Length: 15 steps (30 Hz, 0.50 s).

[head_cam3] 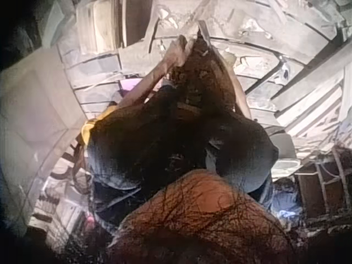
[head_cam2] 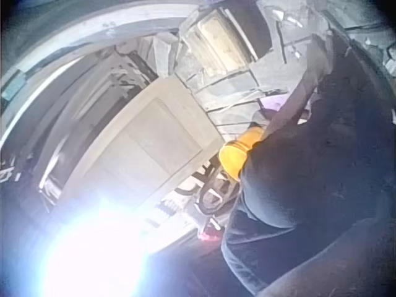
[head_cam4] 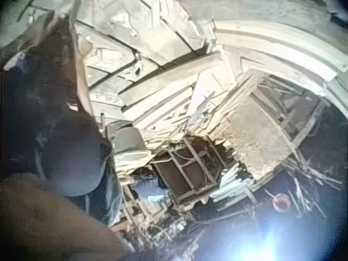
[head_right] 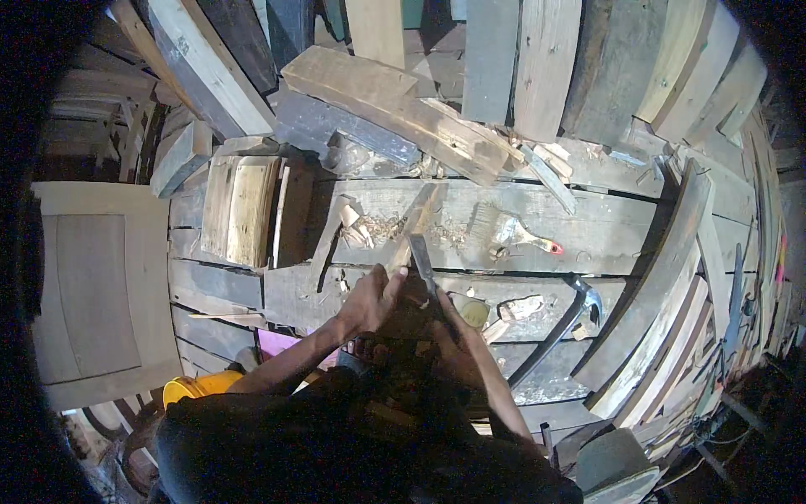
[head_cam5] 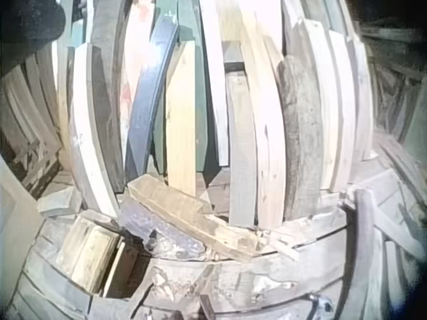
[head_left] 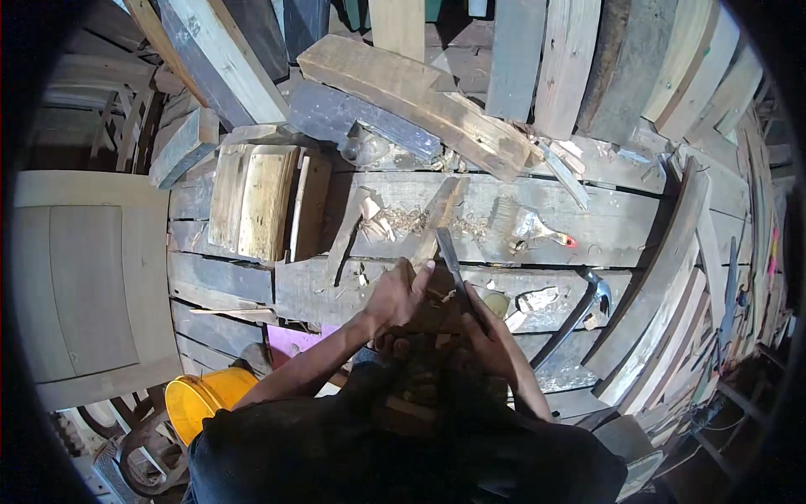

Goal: The person shapes a piece of wood using a chisel and a mallet, rubs it with sandpaper, and carves it with the chisel.

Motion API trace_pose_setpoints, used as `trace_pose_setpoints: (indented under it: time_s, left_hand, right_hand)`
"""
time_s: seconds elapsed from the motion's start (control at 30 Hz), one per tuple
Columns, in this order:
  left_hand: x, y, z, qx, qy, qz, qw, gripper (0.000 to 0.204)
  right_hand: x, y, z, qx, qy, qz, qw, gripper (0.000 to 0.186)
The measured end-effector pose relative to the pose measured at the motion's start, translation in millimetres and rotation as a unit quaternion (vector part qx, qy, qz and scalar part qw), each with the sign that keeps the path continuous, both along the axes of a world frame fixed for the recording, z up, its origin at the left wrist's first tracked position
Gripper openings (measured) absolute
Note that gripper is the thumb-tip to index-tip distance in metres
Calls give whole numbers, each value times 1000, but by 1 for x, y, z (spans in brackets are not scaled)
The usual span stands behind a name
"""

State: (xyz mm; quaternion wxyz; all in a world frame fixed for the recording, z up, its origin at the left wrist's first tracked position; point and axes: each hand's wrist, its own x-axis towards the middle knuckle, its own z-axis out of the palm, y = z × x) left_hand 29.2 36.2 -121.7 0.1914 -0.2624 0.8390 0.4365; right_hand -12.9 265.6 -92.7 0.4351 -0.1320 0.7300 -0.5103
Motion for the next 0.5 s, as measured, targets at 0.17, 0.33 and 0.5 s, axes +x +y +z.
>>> trace_pose_setpoints:
  time_s: [0.17,0.33,0.5]
  left_hand:
    - [2,2,-14,5,1,-6,1000,69]
    - [-9,7,-9,-9,-49,12,999,73]
    - [-13,9,-20,18,55,57,997,70]
  right_hand:
    - [25,-22,-22,-15,-104,-94,990,56]
    - [15,-33,-28,-38,39,-105,993,53]
    - [6,-44,-10,-3,-18,-106,994,52]
